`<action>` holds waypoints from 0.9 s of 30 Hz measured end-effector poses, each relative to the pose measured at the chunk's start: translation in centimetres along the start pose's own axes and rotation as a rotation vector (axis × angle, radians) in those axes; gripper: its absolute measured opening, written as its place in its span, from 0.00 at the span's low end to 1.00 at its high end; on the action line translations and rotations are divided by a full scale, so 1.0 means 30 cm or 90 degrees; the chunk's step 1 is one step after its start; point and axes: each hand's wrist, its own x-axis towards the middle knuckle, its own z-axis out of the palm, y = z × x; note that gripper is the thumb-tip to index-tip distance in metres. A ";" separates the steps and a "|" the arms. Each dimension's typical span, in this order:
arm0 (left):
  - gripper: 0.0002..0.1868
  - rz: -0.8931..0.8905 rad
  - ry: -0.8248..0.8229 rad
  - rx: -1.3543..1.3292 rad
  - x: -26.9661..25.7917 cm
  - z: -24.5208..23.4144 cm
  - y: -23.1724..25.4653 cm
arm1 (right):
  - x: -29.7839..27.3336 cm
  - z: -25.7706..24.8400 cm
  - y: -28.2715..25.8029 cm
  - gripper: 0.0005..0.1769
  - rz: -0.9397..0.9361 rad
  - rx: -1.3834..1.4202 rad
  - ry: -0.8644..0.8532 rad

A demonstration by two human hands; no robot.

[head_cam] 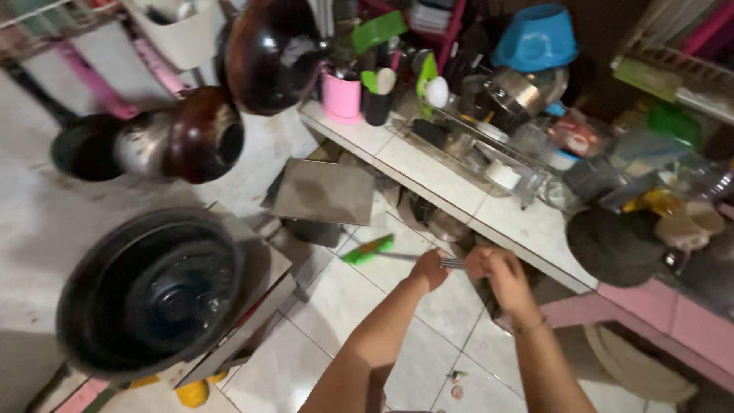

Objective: The person sweeps the tiled floor across multiple rooms by hand, moving around furniture and appliances.

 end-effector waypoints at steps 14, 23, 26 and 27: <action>0.21 0.212 -0.088 0.197 0.165 0.148 0.252 | -0.075 -0.146 -0.151 0.22 -0.111 0.023 0.220; 0.16 0.193 -0.120 -0.068 0.109 0.396 0.142 | -0.181 -0.130 -0.106 0.17 0.057 -0.089 0.356; 0.18 0.151 -0.196 -0.145 0.020 0.416 0.287 | -0.222 -0.188 -0.168 0.19 0.055 -0.079 0.376; 0.19 0.155 -0.219 -0.152 -0.018 0.405 0.337 | -0.236 -0.197 -0.191 0.21 0.038 -0.078 0.370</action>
